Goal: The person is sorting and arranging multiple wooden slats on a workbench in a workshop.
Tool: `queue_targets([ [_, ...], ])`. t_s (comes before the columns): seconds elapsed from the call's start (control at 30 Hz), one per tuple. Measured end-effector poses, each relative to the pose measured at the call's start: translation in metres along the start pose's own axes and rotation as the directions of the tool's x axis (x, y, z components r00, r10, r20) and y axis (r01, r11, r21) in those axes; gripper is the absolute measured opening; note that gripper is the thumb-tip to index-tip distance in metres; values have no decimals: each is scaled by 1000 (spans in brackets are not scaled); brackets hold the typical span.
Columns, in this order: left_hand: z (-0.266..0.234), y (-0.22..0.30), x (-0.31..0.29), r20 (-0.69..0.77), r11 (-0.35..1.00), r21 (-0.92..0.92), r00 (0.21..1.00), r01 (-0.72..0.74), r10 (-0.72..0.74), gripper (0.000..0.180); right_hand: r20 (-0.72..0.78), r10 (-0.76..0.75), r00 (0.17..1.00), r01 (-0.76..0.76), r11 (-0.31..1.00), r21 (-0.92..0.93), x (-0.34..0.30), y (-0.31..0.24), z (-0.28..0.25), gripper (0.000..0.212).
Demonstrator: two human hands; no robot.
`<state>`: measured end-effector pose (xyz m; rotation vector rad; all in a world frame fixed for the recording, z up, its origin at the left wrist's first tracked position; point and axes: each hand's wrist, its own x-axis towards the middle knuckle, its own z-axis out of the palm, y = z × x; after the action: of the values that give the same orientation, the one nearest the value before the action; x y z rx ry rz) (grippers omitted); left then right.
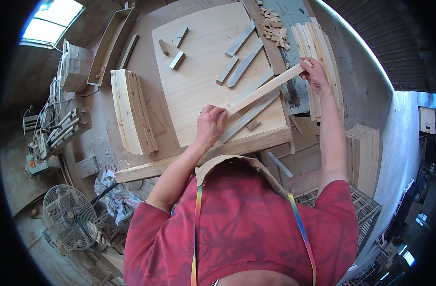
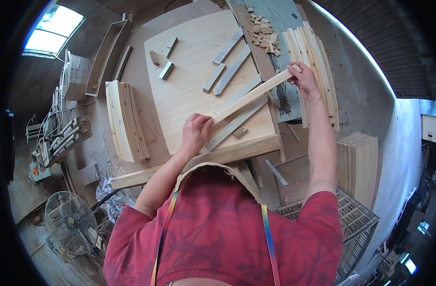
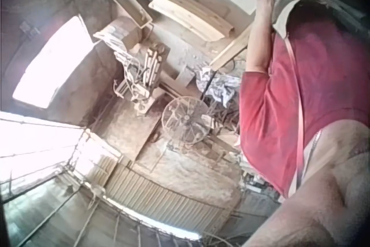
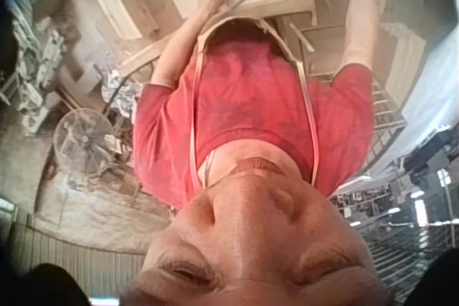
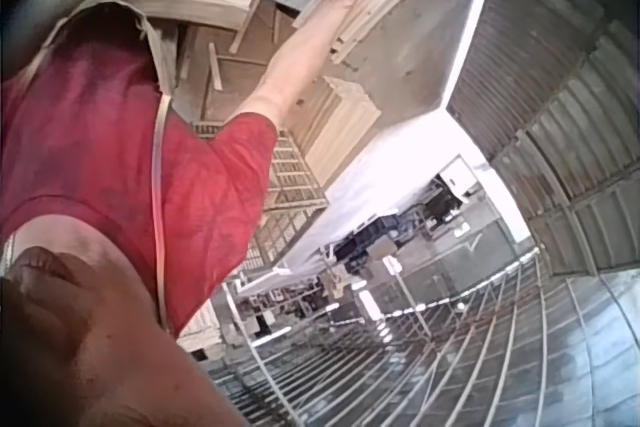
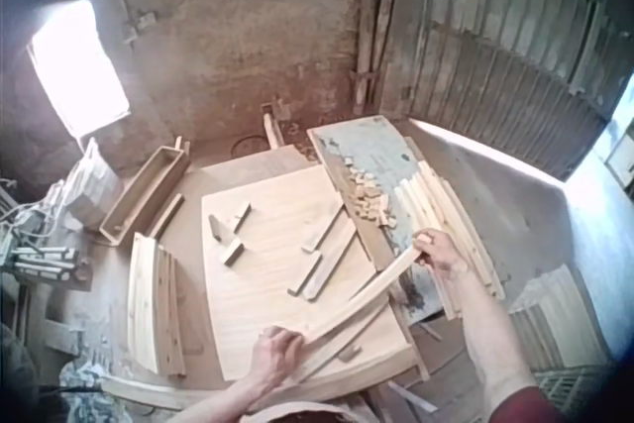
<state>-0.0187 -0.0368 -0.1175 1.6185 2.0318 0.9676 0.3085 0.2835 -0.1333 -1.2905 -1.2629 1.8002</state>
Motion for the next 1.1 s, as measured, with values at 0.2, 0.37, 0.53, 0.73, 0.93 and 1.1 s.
queue_targets([
  [0.2,6,-3,-16,152,1000,27,988,7,-11,16,-120,-35,992,3,965,-261,21,23,9,36],
  [0.37,-20,-11,-28,294,984,165,950,60,-107,13,-121,-54,991,20,964,-266,-12,38,36,44],
  [0.53,-33,-15,-33,354,987,129,926,94,-134,12,-99,-15,995,-10,968,-250,-21,37,47,48],
  [0.73,-16,-8,-25,244,998,50,968,39,-50,14,-145,-49,988,35,994,-101,-13,49,40,46],
  [0.93,-24,-16,-26,381,993,61,917,104,-120,19,-197,-73,978,38,984,-174,-27,51,59,43],
  [1.1,-6,14,-15,282,991,35,952,-132,117,47,-225,-149,963,89,962,-259,-25,54,60,39],
])
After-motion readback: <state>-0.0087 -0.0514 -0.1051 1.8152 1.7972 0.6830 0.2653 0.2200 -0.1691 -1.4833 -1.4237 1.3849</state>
